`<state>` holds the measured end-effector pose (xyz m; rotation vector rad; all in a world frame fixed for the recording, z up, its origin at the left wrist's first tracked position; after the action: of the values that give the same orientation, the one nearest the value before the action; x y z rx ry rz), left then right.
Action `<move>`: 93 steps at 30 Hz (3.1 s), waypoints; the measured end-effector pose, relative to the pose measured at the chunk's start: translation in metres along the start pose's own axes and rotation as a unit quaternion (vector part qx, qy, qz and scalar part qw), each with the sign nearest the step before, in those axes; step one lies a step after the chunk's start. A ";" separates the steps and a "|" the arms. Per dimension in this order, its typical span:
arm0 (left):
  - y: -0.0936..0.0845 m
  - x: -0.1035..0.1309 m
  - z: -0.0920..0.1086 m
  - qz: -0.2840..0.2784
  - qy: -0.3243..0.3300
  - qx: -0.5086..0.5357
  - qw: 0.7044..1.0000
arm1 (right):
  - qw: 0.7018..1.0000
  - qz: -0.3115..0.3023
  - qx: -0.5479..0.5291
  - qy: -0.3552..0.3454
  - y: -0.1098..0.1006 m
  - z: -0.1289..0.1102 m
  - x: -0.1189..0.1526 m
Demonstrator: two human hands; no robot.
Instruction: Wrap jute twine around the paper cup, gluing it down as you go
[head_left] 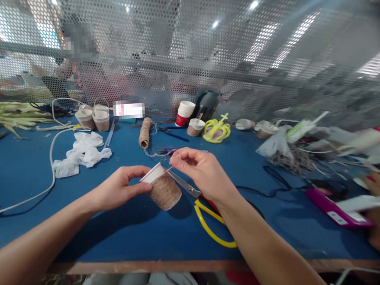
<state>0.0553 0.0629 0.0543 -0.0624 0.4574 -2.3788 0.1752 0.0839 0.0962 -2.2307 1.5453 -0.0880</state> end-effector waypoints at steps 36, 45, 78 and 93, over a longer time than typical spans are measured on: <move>-0.001 0.005 0.007 0.006 0.018 0.028 0.999 | 0.997 -0.012 -0.032 0.065 0.016 0.025 0.007; -0.004 0.004 0.011 0.013 0.030 0.019 0.999 | 0.997 0.004 0.052 0.059 0.022 0.020 0.009; 0.004 -0.002 -0.008 -0.021 0.001 0.140 0.990 | 0.995 0.020 0.091 0.024 0.023 0.022 0.005; 0.000 -0.006 -0.001 0.052 -0.059 0.023 0.997 | 0.974 0.055 0.216 -0.049 0.028 0.006 0.008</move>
<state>0.0597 0.0675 0.0541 -0.1541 0.3421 -2.2685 0.1551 0.0700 0.0786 -1.7829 1.4326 -0.2521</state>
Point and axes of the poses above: each hand's wrist, its own x-axis away from the middle knuckle, its own y-axis out of the palm, z = x × y, the point moved 10 cm from there along -x, towards the middle knuckle, and after that the axes turned 12 degrees about -z, right-handed, at the moved point
